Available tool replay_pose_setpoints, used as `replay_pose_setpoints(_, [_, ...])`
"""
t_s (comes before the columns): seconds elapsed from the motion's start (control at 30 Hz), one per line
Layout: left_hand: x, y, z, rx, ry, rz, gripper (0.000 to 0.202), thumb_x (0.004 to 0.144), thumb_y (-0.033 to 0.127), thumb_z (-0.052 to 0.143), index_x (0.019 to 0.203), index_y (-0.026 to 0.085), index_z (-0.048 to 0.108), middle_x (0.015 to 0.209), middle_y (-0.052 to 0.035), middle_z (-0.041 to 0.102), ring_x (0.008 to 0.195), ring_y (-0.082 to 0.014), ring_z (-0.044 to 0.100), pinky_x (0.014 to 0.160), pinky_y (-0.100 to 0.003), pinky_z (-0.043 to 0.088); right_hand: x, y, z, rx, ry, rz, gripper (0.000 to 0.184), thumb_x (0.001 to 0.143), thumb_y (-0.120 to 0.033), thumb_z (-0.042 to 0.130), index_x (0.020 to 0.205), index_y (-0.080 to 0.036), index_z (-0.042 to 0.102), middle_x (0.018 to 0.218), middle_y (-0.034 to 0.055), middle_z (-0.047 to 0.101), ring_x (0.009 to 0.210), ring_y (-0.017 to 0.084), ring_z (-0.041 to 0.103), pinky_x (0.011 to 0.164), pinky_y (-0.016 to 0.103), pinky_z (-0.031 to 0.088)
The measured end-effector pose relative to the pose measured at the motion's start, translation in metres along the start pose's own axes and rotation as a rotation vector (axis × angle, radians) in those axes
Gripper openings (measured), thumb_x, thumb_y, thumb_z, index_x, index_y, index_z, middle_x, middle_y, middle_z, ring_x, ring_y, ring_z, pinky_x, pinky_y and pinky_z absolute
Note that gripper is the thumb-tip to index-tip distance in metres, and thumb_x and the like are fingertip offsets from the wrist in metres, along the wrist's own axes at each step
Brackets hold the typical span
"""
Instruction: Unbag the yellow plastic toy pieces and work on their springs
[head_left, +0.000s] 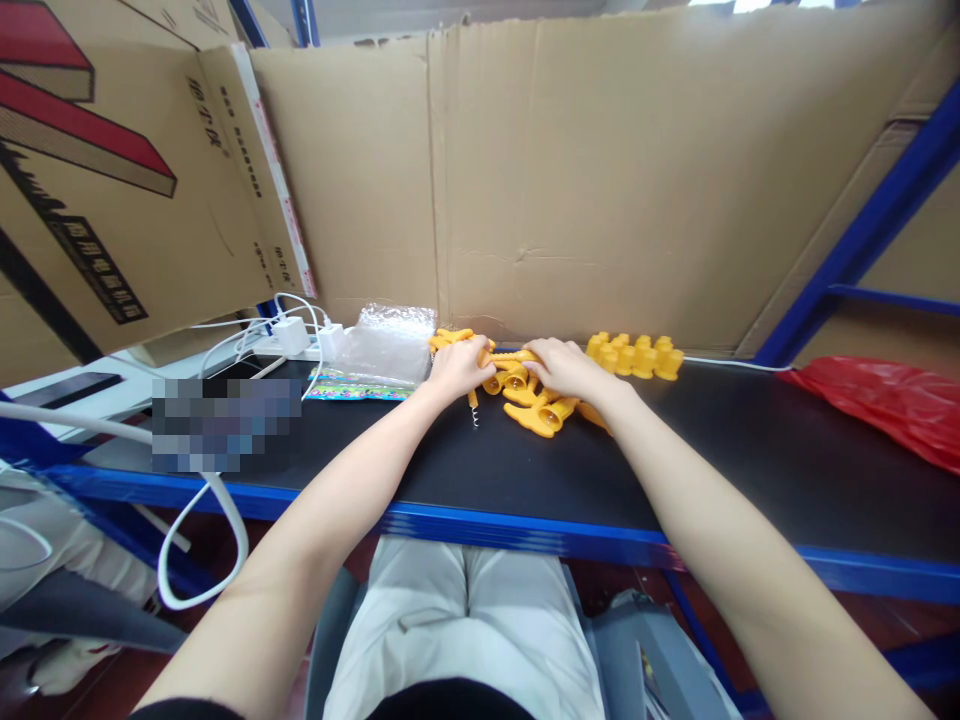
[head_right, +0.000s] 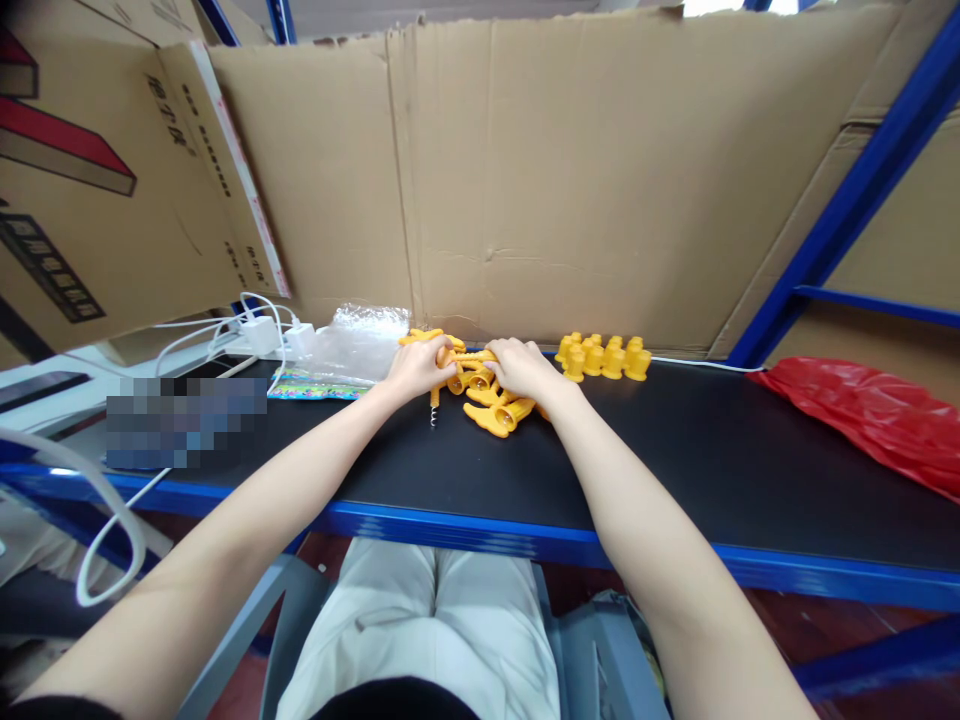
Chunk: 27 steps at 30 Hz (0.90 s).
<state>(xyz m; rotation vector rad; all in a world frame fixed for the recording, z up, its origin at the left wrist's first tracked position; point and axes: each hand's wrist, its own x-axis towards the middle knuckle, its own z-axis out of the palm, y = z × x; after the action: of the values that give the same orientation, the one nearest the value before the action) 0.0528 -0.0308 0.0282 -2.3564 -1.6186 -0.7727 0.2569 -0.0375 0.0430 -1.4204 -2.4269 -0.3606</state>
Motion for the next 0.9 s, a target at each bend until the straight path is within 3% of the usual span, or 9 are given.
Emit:
replay_pose_setpoints(0.13, [0.000,0.000,0.001,0.002,0.006,0.007,0.034,0.080,0.037,0.054,0.112,0.024,0.060,0.092,-0.0064,0.071,0.087,-0.0258,0.065,0.072,-0.031,0.045,-0.001,-0.003,-0.002,-0.033,0.012,0.005,0.024,0.090,-0.026,0.047,0.108,-0.015,0.058,0.111,0.0129,0.064,0.102,0.027,0.056,0.081,0.037,0.037])
replay_pose_setpoints(0.3, [0.002,-0.004,0.002,-0.017,0.000,-0.029,0.033,0.080,0.038,0.055,0.110,0.024,0.060,0.090,-0.0060,0.070,0.087,-0.0246,0.065,0.074,-0.032,0.045,-0.003,0.003,-0.006,-0.114,0.155,0.056,0.022,0.083,-0.021,0.051,0.104,-0.016,0.056,0.104,0.0129,0.064,0.099,0.028,0.055,0.082,0.039,0.035])
replay_pose_setpoints(0.53, [0.009,-0.023,0.011,-0.055,0.043,-0.148,0.030,0.085,0.026,0.049,0.112,0.024,0.061,0.095,-0.0071,0.070,0.090,-0.0226,0.065,0.077,-0.032,0.047,-0.004,0.031,-0.008,-0.123,0.356,0.311,0.023,0.085,-0.034,0.049,0.097,-0.016,0.057,0.099,0.0161,0.062,0.096,0.031,0.053,0.080,0.044,0.036])
replay_pose_setpoints(0.7, [0.012,-0.032,0.021,-0.236,0.137,-0.171,0.033,0.087,0.017,0.043,0.116,0.022,0.058,0.098,-0.0057,0.070,0.089,-0.0171,0.064,0.080,-0.029,0.048,-0.013,0.060,-0.012,-0.088,0.508,0.568,0.035,0.087,-0.040,0.043,0.103,-0.012,0.058,0.107,0.0217,0.059,0.102,0.034,0.051,0.084,0.048,0.037])
replay_pose_setpoints(0.8, [0.013,-0.035,0.025,-0.290,0.186,-0.116,0.028,0.090,0.022,0.043,0.115,0.019,0.057,0.107,-0.0077,0.068,0.098,-0.0169,0.063,0.088,-0.031,0.047,-0.019,0.076,-0.016,-0.031,0.457,0.770,0.038,0.085,-0.040,0.046,0.107,-0.011,0.060,0.108,0.0227,0.059,0.103,0.034,0.053,0.085,0.048,0.039])
replay_pose_setpoints(0.9, [0.014,-0.039,0.028,-0.258,0.182,-0.051,0.031,0.092,0.025,0.044,0.119,0.017,0.054,0.117,-0.0110,0.063,0.108,-0.0180,0.059,0.095,-0.033,0.044,-0.023,0.089,-0.019,0.035,0.230,0.981,0.040,0.078,-0.036,0.056,0.107,-0.010,0.063,0.106,0.0240,0.061,0.101,0.035,0.057,0.081,0.045,0.043])
